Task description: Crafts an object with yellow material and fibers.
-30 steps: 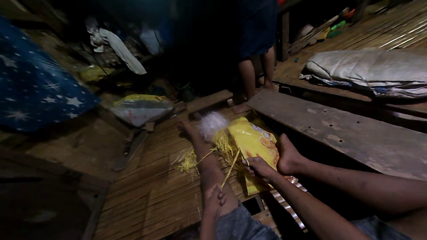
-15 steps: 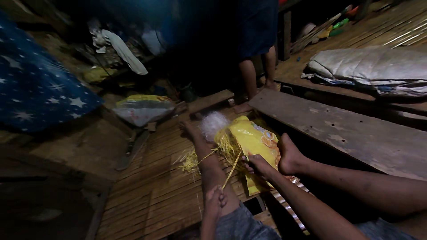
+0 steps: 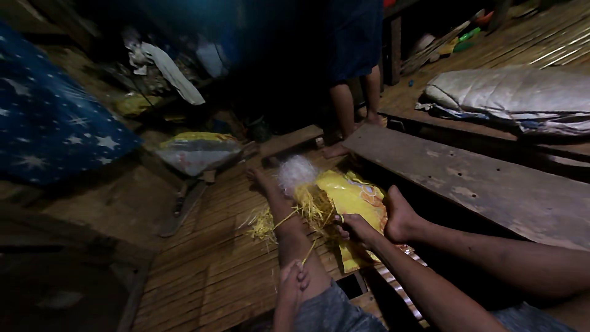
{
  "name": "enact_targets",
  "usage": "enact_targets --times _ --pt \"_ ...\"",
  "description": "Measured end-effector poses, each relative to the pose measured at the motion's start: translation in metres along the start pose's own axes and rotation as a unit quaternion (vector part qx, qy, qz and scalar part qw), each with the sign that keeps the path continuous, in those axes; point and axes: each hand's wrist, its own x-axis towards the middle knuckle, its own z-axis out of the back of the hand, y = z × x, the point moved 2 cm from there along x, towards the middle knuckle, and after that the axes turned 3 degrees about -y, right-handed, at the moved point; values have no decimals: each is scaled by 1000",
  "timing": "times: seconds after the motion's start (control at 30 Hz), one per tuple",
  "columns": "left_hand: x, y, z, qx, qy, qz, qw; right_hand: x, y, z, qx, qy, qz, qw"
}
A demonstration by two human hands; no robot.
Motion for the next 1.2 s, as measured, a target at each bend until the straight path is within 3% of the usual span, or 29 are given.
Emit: enact_targets --times 1.2 --pt "-16 0 13 4 -2 -7 1000 14 -10 4 12 -37 1 999"
